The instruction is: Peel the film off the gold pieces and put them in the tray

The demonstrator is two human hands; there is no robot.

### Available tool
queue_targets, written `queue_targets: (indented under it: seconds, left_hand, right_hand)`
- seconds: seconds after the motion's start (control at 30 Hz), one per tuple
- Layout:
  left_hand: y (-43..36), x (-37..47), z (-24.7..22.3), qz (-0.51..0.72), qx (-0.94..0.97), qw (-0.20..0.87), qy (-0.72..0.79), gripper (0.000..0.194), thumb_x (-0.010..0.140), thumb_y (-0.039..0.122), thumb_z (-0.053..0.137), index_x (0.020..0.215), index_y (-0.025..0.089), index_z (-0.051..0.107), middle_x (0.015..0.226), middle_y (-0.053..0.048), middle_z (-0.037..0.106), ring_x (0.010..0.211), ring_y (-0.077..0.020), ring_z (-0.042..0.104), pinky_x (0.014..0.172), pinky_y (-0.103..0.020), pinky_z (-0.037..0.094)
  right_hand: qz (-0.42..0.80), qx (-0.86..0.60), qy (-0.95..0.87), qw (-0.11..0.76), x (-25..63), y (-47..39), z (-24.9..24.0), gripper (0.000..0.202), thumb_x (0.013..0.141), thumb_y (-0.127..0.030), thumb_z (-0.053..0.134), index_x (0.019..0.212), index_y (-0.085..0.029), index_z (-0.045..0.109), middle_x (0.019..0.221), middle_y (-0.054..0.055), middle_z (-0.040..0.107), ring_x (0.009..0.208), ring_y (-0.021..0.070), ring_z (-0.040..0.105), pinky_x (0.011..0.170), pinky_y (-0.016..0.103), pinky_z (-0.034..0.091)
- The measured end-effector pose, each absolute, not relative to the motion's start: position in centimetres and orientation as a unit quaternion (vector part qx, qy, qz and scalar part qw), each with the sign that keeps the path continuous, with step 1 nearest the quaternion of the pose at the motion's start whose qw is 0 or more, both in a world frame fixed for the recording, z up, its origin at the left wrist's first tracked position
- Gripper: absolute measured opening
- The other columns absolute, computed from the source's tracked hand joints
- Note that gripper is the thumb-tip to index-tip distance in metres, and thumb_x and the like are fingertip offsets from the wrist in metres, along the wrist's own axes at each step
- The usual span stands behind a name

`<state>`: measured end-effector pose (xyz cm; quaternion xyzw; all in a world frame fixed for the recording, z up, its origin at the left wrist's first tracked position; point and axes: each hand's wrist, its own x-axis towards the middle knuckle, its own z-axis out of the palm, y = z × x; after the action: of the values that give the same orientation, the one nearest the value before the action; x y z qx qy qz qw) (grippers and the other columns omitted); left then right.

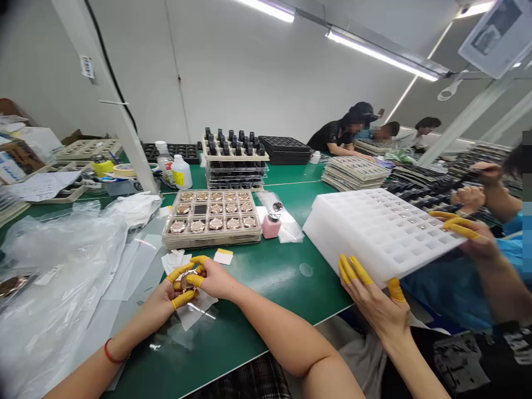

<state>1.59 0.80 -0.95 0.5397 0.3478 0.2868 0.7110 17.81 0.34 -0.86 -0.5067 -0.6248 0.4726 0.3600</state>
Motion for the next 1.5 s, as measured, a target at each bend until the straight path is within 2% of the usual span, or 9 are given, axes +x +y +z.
queue_targets:
  seconds: [0.17,0.4,0.63,0.83,1.0,1.17,1.33,1.4,1.5]
  left_hand:
    - [0.7,1.5,-1.0,0.299,0.549,0.693,0.360,0.071,0.071,0.030,0.069,0.131,0.019,0.033,0.076,0.000,0.065,0.069,-0.0172,0.065,0.075,-0.035,0.051]
    - [0.6,1.4,-2.1,0.288,0.570,0.679,0.361,0.043,0.076,0.028,0.061,0.115,0.015,0.048,0.072,-0.001,0.063,0.067,-0.0160,0.065,0.075,-0.036,0.051]
    - [0.9,1.7,-3.0,0.278,0.588,0.674,0.351,0.040,0.076,0.020,0.057,0.115,0.014,0.050,0.071,-0.002,0.063,0.065,-0.0161,0.064,0.072,-0.034,0.050]
    - [0.8,1.2,-2.6,0.272,0.624,0.661,0.316,0.043,0.076,0.014,0.051,0.119,0.014,0.051,0.069,-0.001,0.063,0.066,-0.0156,0.063,0.074,-0.032,0.048]
    - [0.7,0.9,-2.4,0.261,0.646,0.647,0.311,0.043,0.077,0.013,0.049,0.120,0.014,0.050,0.073,-0.002,0.064,0.071,-0.0167,0.063,0.077,-0.033,0.049]
    - [0.8,1.1,-2.8,0.261,0.632,0.660,0.313,0.041,0.078,0.017,0.052,0.119,0.015,0.051,0.074,-0.002,0.064,0.072,-0.0166,0.064,0.078,-0.034,0.049]
    - [0.9,1.2,-2.3,0.285,0.583,0.680,0.341,0.036,0.077,0.017,0.054,0.112,0.012,0.051,0.072,-0.002,0.063,0.067,-0.0163,0.064,0.075,-0.036,0.051]
    - [1.0,1.3,-2.1,0.313,0.564,0.678,0.353,0.040,0.077,0.018,0.055,0.116,0.014,0.046,0.074,-0.002,0.062,0.067,-0.0155,0.064,0.076,-0.035,0.050]
    - [1.1,1.3,-2.0,0.378,0.541,0.675,0.330,0.060,0.077,0.020,0.059,0.128,0.020,0.028,0.081,0.000,0.059,0.070,-0.0140,0.063,0.076,-0.033,0.050]
  right_hand:
    - [0.451,-0.503,-0.600,0.428,18.4,1.7,-0.1,0.030,0.079,-0.028,0.054,0.107,-0.019,0.052,0.076,-0.001,0.055,0.067,0.0135,0.053,0.064,0.027,0.044]
    - [0.166,-0.627,-0.629,0.429,20.3,12.3,5.0,0.030,0.087,-0.030,0.041,0.109,-0.015,0.054,0.095,0.008,0.062,0.082,0.0181,0.057,0.072,0.029,0.043]
    - [0.080,-0.661,-0.678,0.311,19.0,18.7,4.2,0.025,0.083,-0.017,0.048,0.101,-0.013,0.065,0.097,0.012,0.062,0.095,0.0241,0.052,0.084,0.034,0.037]
    - [0.009,-0.642,-0.727,0.245,16.6,20.1,3.8,0.023,0.084,-0.024,0.051,0.096,-0.018,0.069,0.122,0.011,0.052,0.119,0.0293,0.031,0.098,0.040,0.025]
    - [0.025,-0.672,-0.703,0.233,14.6,22.1,2.9,0.025,0.075,-0.034,0.061,0.080,-0.011,0.070,0.099,0.018,0.058,0.108,0.0353,0.038,0.089,0.044,0.032]
    - [0.060,-0.655,-0.692,0.296,14.5,21.8,3.0,0.019,0.071,-0.028,0.061,0.085,-0.017,0.064,0.091,0.009,0.059,0.097,0.0274,0.046,0.084,0.038,0.036]
    - [0.092,-0.583,-0.705,0.393,14.4,16.7,4.1,0.022,0.075,-0.025,0.052,0.096,-0.018,0.056,0.089,0.005,0.057,0.087,0.0205,0.050,0.084,0.036,0.037]
    - [0.158,-0.545,-0.695,0.441,14.4,13.2,4.2,0.032,0.076,-0.026,0.052,0.107,-0.019,0.049,0.089,0.004,0.055,0.084,0.0186,0.051,0.080,0.034,0.040]
    - [0.434,-0.465,-0.622,0.457,14.8,7.4,3.8,0.040,0.072,-0.029,0.059,0.109,-0.020,0.046,0.079,0.000,0.052,0.073,0.0158,0.053,0.070,0.031,0.044]
